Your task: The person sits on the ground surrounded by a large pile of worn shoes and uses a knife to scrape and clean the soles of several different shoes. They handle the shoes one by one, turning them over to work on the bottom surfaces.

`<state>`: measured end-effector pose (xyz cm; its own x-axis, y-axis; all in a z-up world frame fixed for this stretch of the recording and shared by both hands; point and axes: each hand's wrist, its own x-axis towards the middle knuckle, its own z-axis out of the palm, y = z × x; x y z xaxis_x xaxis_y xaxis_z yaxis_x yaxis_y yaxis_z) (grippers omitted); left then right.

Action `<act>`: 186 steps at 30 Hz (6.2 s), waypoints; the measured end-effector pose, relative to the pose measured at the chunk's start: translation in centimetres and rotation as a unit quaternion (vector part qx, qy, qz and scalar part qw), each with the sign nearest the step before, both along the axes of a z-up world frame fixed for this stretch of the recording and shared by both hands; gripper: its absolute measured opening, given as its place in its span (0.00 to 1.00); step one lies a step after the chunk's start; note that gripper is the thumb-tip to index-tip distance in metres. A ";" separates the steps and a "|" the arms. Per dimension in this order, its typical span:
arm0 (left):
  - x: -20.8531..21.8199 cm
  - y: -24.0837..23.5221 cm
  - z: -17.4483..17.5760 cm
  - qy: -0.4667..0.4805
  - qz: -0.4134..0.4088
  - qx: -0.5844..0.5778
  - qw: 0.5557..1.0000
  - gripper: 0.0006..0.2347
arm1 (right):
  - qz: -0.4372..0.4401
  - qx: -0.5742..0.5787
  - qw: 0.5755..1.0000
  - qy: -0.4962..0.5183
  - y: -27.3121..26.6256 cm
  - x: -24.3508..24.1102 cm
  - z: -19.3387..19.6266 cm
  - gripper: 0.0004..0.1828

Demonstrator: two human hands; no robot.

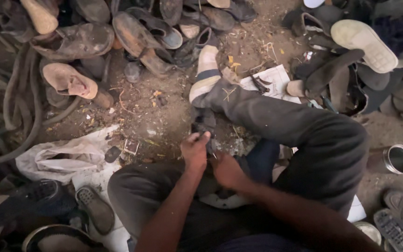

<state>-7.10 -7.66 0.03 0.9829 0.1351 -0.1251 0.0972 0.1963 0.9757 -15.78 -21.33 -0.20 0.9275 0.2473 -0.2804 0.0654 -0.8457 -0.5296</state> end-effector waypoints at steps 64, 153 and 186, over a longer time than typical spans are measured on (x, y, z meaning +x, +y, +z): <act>7.8 2.0 -5.3 -0.160 0.045 0.229 0.959 0.16 | 0.053 0.025 0.962 -0.268 -0.2 6.4 -8.7 0.13; 9.2 2.1 -8.8 -0.069 0.008 0.435 0.898 0.15 | -0.032 0.031 0.995 -0.090 -3.1 13.3 -2.2 0.16; 8.1 4.4 -8.2 0.031 0.069 -0.185 0.980 0.09 | 0.056 0.022 0.998 0.007 1.6 3.6 -4.8 0.18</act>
